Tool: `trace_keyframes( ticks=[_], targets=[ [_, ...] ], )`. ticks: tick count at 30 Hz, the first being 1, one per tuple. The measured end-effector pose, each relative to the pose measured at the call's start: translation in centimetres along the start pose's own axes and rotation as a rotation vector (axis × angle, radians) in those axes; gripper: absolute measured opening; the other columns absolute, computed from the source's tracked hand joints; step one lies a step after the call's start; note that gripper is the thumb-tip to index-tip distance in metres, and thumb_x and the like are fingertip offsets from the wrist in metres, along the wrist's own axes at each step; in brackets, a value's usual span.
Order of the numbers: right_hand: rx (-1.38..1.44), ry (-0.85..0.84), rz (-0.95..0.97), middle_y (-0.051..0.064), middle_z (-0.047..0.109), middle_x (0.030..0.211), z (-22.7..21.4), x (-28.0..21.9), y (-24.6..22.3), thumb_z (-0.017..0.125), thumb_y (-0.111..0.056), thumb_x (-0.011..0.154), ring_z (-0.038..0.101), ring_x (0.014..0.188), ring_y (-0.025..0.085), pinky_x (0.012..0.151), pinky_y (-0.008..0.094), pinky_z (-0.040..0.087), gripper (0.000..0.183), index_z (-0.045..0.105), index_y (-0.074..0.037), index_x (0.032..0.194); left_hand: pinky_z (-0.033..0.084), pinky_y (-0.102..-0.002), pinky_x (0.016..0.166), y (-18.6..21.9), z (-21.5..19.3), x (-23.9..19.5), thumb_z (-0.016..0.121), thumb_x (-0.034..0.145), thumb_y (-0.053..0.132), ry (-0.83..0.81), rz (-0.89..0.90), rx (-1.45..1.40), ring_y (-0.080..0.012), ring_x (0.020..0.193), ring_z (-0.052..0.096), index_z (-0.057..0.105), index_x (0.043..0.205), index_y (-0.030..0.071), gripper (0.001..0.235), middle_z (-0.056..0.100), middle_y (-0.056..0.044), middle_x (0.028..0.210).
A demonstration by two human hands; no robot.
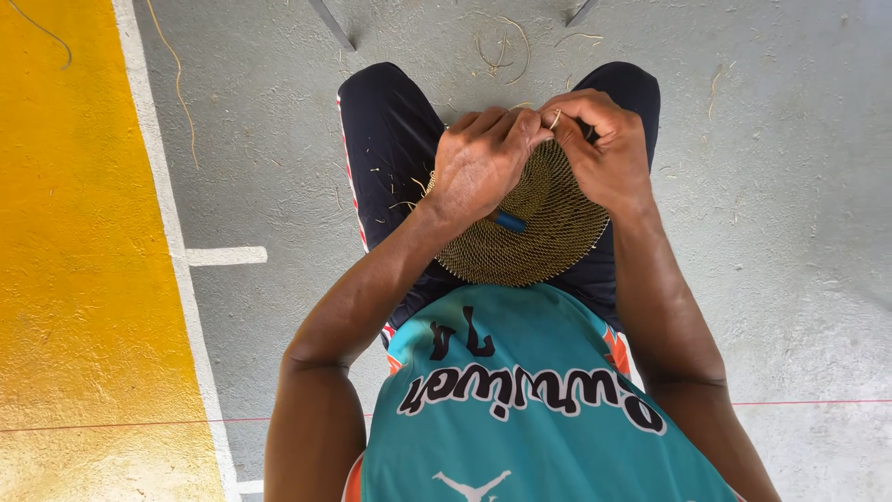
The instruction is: Hand-weaving a round straw basket base using dried plant fibers and an awl tool.
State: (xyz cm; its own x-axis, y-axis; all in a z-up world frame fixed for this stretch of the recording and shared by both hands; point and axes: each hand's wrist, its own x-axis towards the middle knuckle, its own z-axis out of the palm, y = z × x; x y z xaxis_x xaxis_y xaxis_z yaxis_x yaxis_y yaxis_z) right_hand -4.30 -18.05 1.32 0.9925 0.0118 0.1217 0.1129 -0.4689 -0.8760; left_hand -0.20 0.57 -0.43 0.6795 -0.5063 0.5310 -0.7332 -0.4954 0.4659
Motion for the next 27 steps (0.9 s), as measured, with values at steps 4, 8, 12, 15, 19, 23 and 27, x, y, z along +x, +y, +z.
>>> trace_keyframes(
  ticks=[4,8,12,15,19,23,27],
  targets=[
    [-0.299,0.116,-0.200,0.012,0.070,0.128,0.4,-1.0,-1.3,0.072,0.002,0.106,0.061,0.120,0.029,0.101,0.042,0.052,0.018,0.072,-0.004,0.123,0.056,-0.037,0.064,-0.1,-0.5,1.3,0.072,0.100,0.028,-0.040,-0.069,-0.027,-0.0197,0.070,0.070,0.062,0.095,0.007,0.023,0.070,-0.003,0.075],
    [-0.613,0.317,-0.301,0.005,0.066,0.110,2.6,-2.4,0.0,0.084,-0.001,0.096,0.055,0.108,0.027,0.098,0.046,0.042,0.026,0.067,-0.009,0.114,0.052,-0.037,0.045,-0.7,0.1,2.1,0.073,0.095,0.032,-0.102,-0.193,0.017,-0.0227,0.050,0.066,0.064,0.091,0.007,0.027,0.062,-0.007,0.056],
    [-0.606,0.361,-0.359,0.003,0.062,0.101,3.6,-1.5,0.7,0.088,-0.004,0.089,0.053,0.104,0.026,0.098,0.046,0.038,0.029,0.064,-0.011,0.105,0.051,-0.035,0.041,-1.3,1.3,1.9,0.070,0.100,0.030,-0.122,-0.254,-0.072,-0.0194,0.046,0.066,0.063,0.091,0.007,0.025,0.062,-0.007,0.054],
    [-0.657,0.394,-0.405,0.002,0.060,0.097,4.4,-1.1,2.3,0.087,-0.004,0.091,0.052,0.102,0.023,0.103,0.046,0.039,0.024,0.067,-0.011,0.103,0.050,-0.034,0.039,-1.5,1.6,1.8,0.070,0.098,0.030,-0.090,-0.269,-0.013,-0.0201,0.045,0.066,0.064,0.089,0.007,0.026,0.062,-0.008,0.053],
    [-0.635,0.358,-0.363,0.003,0.060,0.096,4.4,-2.8,1.1,0.084,-0.006,0.093,0.052,0.105,0.026,0.105,0.047,0.038,0.018,0.070,-0.009,0.104,0.051,-0.031,0.040,-1.2,1.7,1.4,0.069,0.100,0.028,-0.150,-0.284,-0.046,-0.0172,0.045,0.065,0.063,0.091,0.005,0.025,0.061,-0.006,0.054],
    [-0.649,0.251,-0.341,0.004,0.059,0.094,4.7,-5.6,0.2,0.084,-0.010,0.092,0.053,0.104,0.026,0.113,0.050,0.037,0.015,0.070,-0.011,0.098,0.053,-0.033,0.047,-1.1,1.5,1.6,0.072,0.096,0.034,-0.070,-0.171,0.070,-0.0172,0.046,0.062,0.064,0.091,0.007,0.029,0.059,-0.004,0.052],
    [-0.617,0.160,-0.280,0.003,0.064,0.098,3.6,-7.0,-1.0,0.084,-0.016,0.094,0.054,0.106,0.026,0.116,0.050,0.040,0.016,0.070,-0.011,0.101,0.055,-0.033,0.050,-1.3,1.6,1.0,0.071,0.098,0.034,-0.047,-0.153,0.029,-0.0184,0.056,0.067,0.064,0.093,0.006,0.029,0.062,-0.004,0.059]
  ],
)
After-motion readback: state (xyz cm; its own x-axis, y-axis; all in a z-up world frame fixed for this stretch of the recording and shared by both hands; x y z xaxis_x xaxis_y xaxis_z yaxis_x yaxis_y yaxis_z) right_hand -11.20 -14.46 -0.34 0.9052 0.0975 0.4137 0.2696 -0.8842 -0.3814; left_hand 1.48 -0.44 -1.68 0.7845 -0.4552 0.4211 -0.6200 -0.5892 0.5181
